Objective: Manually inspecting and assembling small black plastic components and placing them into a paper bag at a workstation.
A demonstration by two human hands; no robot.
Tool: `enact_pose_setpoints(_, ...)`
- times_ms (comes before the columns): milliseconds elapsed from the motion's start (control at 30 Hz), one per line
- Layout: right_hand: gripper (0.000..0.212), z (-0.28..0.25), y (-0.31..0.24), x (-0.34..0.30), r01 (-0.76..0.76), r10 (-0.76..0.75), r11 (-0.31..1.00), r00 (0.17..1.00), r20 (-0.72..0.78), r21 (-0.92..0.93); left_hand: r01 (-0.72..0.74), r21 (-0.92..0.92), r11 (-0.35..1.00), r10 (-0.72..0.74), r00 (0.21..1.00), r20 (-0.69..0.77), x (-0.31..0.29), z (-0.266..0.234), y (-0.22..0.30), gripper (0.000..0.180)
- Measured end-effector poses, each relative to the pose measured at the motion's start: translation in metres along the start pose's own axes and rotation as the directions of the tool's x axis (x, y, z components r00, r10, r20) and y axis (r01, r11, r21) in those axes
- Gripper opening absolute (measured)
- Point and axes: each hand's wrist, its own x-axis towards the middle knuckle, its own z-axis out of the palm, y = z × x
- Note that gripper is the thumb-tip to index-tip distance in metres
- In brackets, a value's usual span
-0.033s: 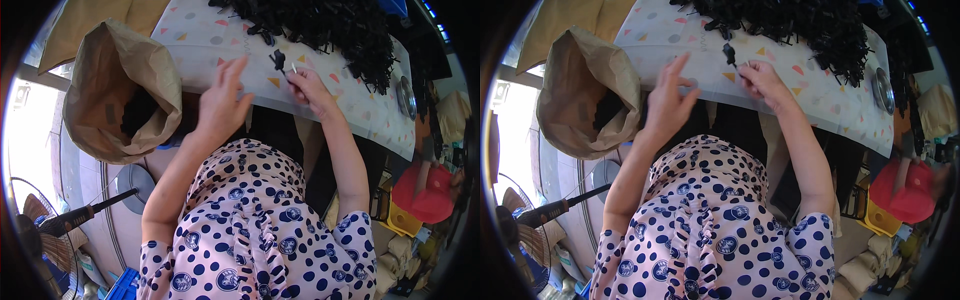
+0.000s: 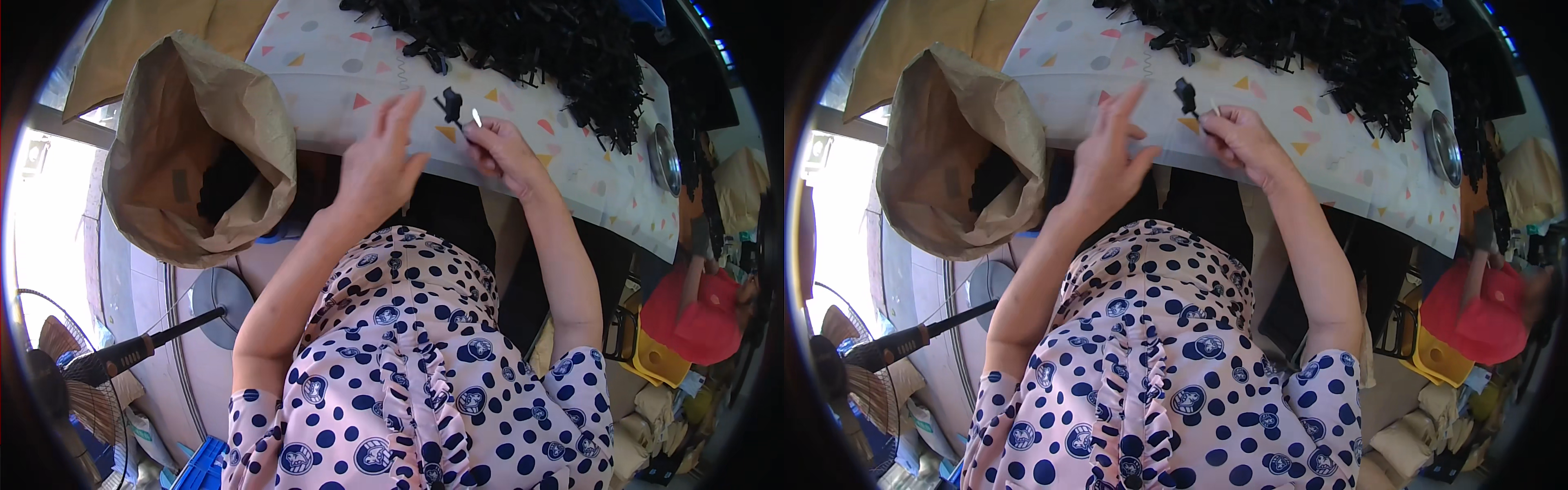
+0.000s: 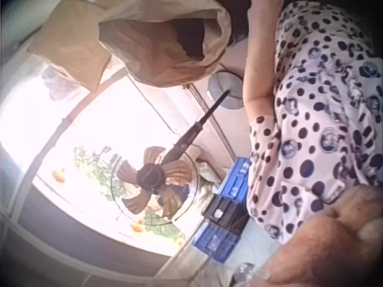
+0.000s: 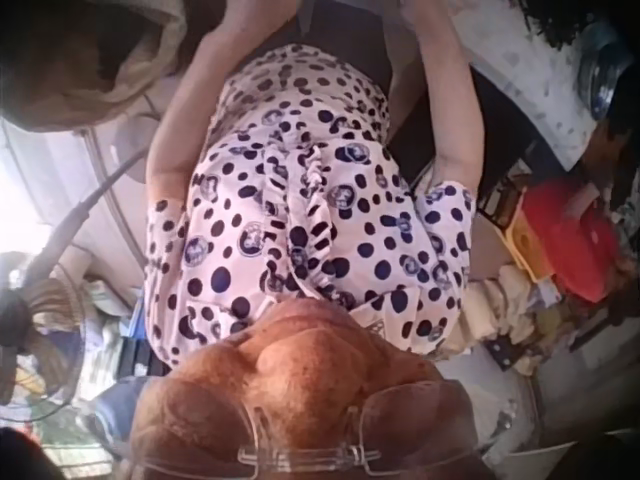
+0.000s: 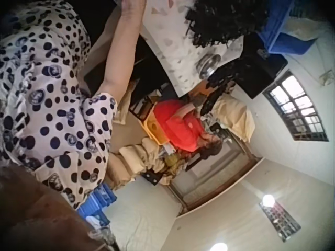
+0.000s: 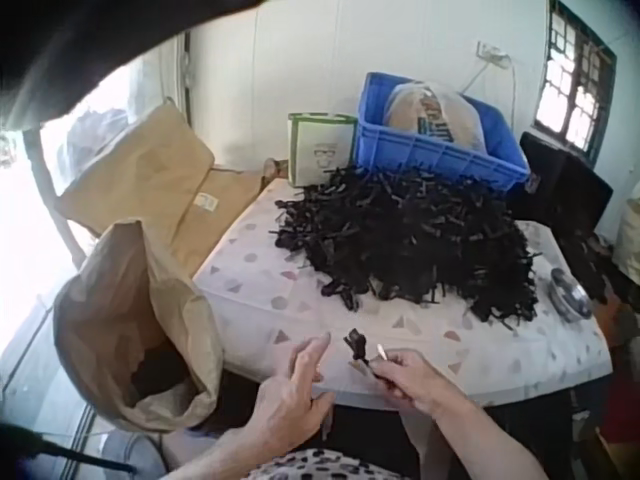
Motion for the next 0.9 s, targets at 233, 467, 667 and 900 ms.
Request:
enact_pose_setpoints(233, 0.024, 0.016, 0.028, -0.029, -0.149, 0.062, 0.911, 0.971, 0.23, 0.385, -0.099, 0.059, 0.993, 0.078, 0.955, 0.285, 0.005, 0.026, 0.002, 0.059)
enact_pose_setpoints(467, 0.028, 0.029, 0.046, -0.041, -0.158, 0.05, 0.862, 0.972, 0.228, 0.482, -0.232, 0.16, 0.959, 0.176, 0.937, 0.303, -0.008, 0.028, -0.008, 0.051)
enact_pose_setpoints(667, 0.036, 0.046, 0.05, -0.05, 0.11, -0.175, 0.89, 0.978, 0.11, 0.443, 0.13, 0.037, 0.991, -0.135, 0.947, 0.293, -0.019, 0.027, 0.002, 0.043)
enact_pose_setpoints(900, 0.027, 0.06, 0.052, -0.051, 0.457, -0.453, 0.885, 0.889, -0.068, 0.087, 0.365, -0.431, 0.825, -0.214, 0.908, 0.359, -0.026, 0.029, -0.001, 0.04)
